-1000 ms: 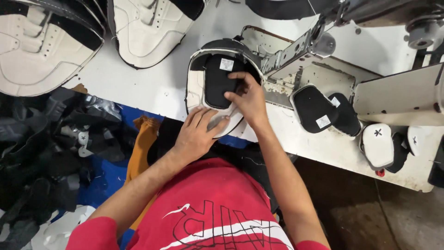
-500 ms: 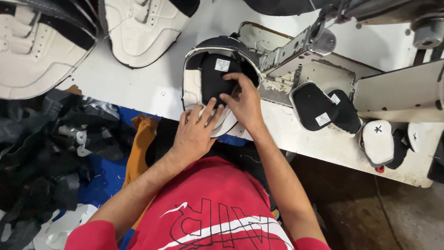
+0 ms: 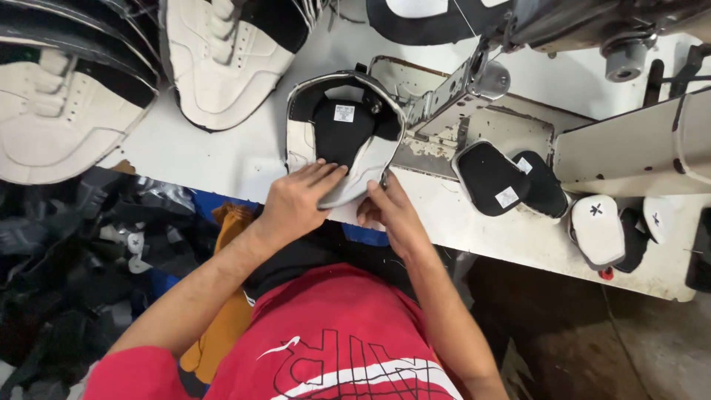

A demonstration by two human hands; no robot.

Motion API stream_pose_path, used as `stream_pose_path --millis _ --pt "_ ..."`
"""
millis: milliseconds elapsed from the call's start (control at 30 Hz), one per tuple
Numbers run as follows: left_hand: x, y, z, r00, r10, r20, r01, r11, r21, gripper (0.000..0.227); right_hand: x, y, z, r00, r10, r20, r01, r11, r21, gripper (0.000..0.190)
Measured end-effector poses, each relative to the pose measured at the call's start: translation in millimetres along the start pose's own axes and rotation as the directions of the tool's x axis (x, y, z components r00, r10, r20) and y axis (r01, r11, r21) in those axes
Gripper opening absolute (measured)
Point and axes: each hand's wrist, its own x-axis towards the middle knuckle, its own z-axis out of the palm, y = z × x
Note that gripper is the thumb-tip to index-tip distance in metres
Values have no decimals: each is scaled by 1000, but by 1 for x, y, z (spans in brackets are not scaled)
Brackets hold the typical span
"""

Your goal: The person sews black and white shoe uppers using a sewing machine. They repeatedly pick up a shoe, place a black insole inside, and guide the shoe under the needle to stitch the components together. Finished shoes are stacked on the table to the left.

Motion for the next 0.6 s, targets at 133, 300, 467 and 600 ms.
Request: stream_pose_path --millis 133,300,467,600 --pt "15 17 -53 872 -456 177 489 821 -296 39 -21 -69 6 996 -76 45 72 994 84 45" --pt "-3 36 -47 650 -677 344 303 -184 -935 40 -55 -120 -20 892 -436 120 448 814 -371 42" --pt "-10 44 -7 618 -575 536 359 -401 -843 40 -76 -106 -39 971 -231 63 218 744 -632 47" --pt "-8 38 14 631 -499 594 427 -415 -803 39 -78 -95 -43 967 -227 -112 56 623 -780 39"
